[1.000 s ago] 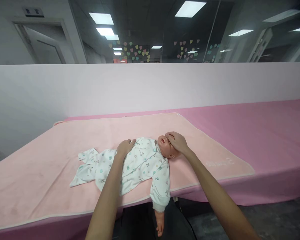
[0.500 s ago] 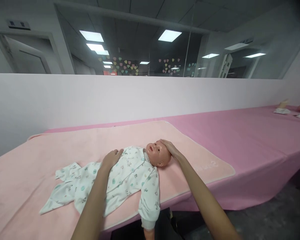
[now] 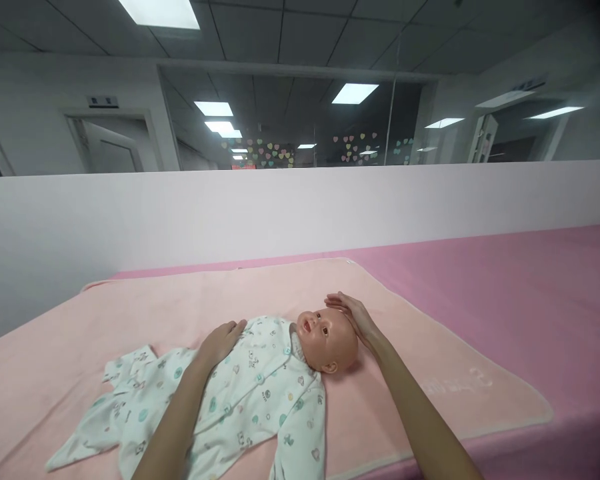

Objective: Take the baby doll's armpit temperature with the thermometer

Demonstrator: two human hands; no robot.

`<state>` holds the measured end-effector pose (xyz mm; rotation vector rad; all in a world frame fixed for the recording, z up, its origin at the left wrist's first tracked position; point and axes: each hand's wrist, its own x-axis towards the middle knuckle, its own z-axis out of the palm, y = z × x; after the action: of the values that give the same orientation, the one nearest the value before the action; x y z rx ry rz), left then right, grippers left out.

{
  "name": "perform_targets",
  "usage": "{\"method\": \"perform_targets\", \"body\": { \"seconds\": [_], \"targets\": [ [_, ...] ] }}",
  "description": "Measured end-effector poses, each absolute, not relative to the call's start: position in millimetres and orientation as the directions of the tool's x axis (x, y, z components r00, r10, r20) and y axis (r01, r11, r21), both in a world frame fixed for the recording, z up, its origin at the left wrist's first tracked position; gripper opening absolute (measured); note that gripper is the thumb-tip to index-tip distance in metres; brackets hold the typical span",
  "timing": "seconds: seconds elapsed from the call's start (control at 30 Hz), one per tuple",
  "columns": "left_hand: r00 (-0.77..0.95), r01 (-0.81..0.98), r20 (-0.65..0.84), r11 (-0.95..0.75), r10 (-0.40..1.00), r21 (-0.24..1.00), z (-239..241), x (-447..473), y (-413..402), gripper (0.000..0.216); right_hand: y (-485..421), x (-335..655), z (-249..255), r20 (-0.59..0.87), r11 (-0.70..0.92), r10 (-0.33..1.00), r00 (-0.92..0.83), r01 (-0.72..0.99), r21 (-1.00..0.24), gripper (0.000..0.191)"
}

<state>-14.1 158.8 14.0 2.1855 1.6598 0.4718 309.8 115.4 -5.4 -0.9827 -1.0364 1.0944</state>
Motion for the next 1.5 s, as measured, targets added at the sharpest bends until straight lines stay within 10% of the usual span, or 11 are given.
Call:
{"method": "perform_targets", "body": {
  "seconds": [0.37,0.67,0.9,1.23,1.5],
  "targets": [
    [0.227,0.826,0.045,-0.217,0.973,0.521,13,-12,157,0.054,102,303,2,0.202,0.198,0.976,-0.078,-0.055,-0.979,0.05],
    [0.225,0.839,0.094,-0.242,0.97,0.487,14,-10,154,0.055,122,322,-13,0.21,0.269,0.939,0.272,-0.2,-0.942,0.045],
    [0.214,0.849,0.087,-0.23,0.973,0.477,15,-11,155,0.056,100,306,2,0.214,0.211,0.968,-0.134,-0.038,-0.977,0.044],
    [0.208,0.847,0.102,-0.231,0.973,0.478,14,-11,154,0.056,114,317,-8,0.249,0.278,0.956,0.157,-0.208,-0.938,0.045],
    [0.178,0.857,0.1,-0.205,0.979,0.473,15,-10,152,0.058,95,307,4,0.148,0.144,0.98,-0.132,-0.045,-0.989,0.051]
  ]
}}
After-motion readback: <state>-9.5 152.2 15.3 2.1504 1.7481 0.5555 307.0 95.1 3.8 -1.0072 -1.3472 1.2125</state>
